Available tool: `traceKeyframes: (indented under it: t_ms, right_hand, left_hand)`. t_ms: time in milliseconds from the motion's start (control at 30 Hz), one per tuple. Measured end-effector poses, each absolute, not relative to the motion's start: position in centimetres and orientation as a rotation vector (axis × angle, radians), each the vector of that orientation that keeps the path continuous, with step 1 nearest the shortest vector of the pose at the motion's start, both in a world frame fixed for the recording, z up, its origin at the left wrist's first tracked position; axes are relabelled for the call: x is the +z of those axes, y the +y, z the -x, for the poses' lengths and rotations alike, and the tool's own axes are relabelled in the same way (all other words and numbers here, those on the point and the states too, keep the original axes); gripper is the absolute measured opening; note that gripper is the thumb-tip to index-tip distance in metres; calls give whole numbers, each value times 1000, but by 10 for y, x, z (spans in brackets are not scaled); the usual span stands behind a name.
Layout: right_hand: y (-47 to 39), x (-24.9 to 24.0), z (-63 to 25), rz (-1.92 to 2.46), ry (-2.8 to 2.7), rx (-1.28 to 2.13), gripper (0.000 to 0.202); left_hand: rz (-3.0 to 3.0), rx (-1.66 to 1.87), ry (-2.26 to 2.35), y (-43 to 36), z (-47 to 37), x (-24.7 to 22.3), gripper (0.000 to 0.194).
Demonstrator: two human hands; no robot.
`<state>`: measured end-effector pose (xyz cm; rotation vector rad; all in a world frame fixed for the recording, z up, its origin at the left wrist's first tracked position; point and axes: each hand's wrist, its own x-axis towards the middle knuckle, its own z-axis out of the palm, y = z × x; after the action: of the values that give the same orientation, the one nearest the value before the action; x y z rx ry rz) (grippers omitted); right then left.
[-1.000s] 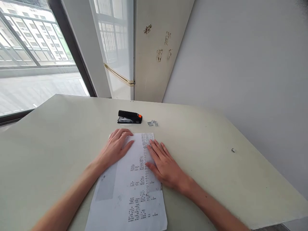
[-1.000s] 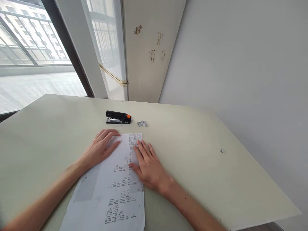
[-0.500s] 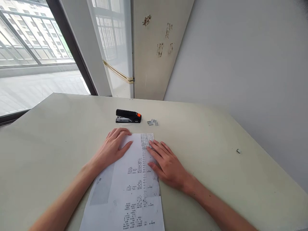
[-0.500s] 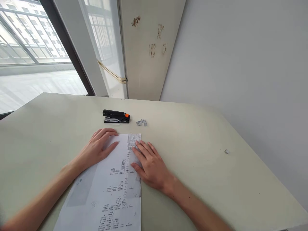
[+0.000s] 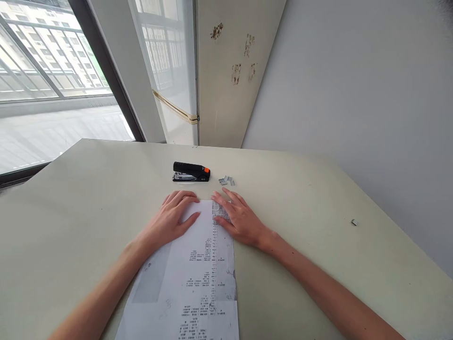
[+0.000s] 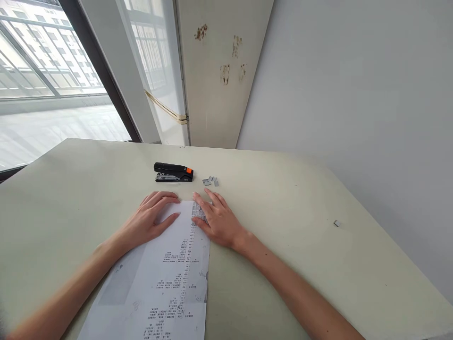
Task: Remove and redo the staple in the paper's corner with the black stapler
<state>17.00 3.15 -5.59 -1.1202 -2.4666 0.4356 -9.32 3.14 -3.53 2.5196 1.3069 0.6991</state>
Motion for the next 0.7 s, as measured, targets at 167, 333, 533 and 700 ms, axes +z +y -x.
traceKeyframes:
  t_ms: [167, 333, 533, 700]
  right_hand:
    - [23, -56, -187, 1238, -2481, 377, 63]
    - [14, -60, -217, 1431, -2431, 282, 64]
    - [6, -70, -247, 1577, -2340, 204, 64]
    - [8, -80, -307, 1752, -2296, 122, 64]
  left_hand:
    - [-2525, 677, 1305, 31, 96, -38, 29]
    - [-2532, 673, 1293, 32, 98, -41, 30]
    - [-2540, 679, 1291, 33, 98, -42, 29]
    - [-2546, 695, 1295, 33, 98, -42, 28]
